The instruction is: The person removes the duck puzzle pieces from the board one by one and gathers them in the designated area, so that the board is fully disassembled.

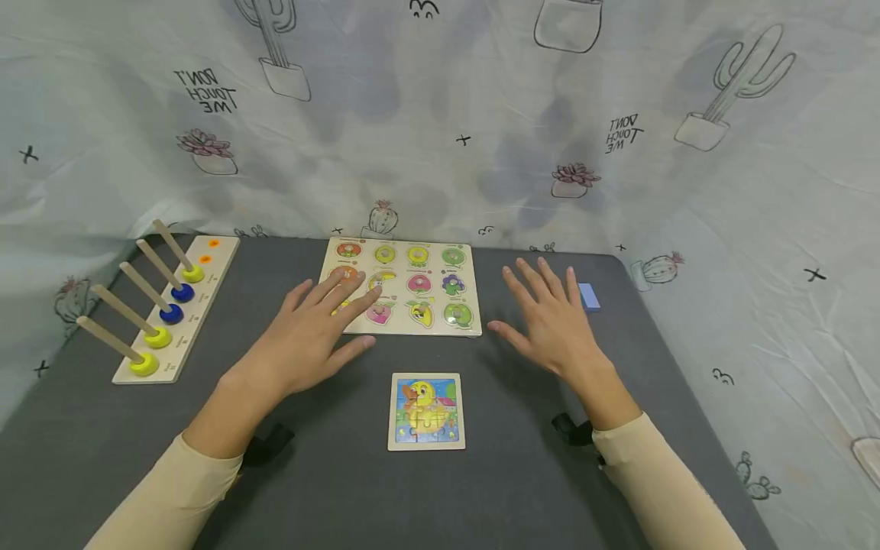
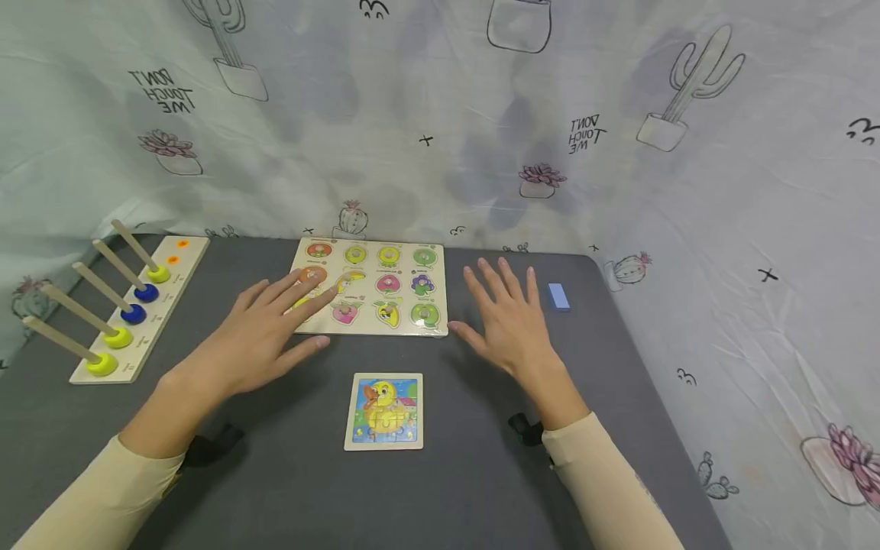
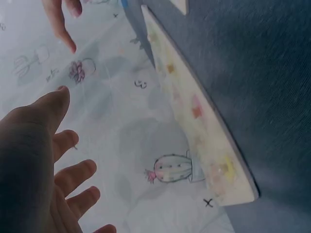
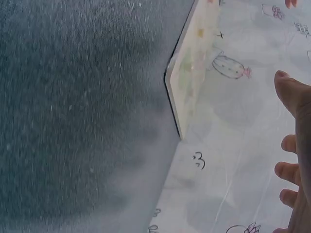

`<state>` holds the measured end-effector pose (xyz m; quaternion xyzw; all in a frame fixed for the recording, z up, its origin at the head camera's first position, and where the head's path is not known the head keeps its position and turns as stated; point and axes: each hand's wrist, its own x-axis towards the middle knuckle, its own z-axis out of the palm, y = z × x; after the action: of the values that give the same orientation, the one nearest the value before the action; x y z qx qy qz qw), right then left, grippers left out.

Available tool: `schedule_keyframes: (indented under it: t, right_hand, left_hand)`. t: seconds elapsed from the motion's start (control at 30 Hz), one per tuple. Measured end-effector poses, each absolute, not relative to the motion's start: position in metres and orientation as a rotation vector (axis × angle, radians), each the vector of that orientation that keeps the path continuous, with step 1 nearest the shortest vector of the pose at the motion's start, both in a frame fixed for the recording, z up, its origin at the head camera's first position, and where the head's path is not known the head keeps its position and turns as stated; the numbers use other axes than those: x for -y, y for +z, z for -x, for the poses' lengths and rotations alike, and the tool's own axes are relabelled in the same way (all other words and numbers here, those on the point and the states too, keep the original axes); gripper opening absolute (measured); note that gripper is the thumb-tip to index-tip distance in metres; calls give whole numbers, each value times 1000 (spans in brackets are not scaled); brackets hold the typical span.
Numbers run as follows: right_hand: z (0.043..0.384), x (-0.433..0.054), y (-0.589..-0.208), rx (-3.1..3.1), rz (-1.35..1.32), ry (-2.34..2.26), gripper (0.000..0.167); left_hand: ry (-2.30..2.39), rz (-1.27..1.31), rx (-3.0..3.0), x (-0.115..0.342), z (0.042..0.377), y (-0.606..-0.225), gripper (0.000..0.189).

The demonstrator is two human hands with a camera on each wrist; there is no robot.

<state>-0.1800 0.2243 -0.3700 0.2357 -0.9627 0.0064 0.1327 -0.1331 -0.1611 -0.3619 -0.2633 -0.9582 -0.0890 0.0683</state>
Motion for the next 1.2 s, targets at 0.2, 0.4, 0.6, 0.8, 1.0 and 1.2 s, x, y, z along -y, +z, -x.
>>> schedule_keyframes:
  t: [0.2, 0.4, 0.6, 0.8, 1.0, 1.2]
  right_hand:
    - [172, -210, -377, 2771, -744, 86, 86]
    - [166, -189, -387, 2769, -819, 103, 84]
    - [164, -175, -392, 2761, -901, 131, 83]
    - [159, -164, -403, 2781, -1093, 202, 79]
    - [155, -151, -408, 2738, -1302, 293, 71]
    - [156, -146, -409, 2720, -1402, 334, 57]
  left_hand:
    - [-289, 875, 2864, 156, 117, -374, 71]
    - [-300, 990, 2912, 153, 100, -388, 65]
    - [-322, 1085, 2914, 147, 88, -399, 61]
    - [-345, 1160, 2956, 142, 74, -403, 54]
    - [-317, 1239, 2959, 134, 62, -403, 48]
    - [-296, 1322, 2942, 120, 54, -410, 46]
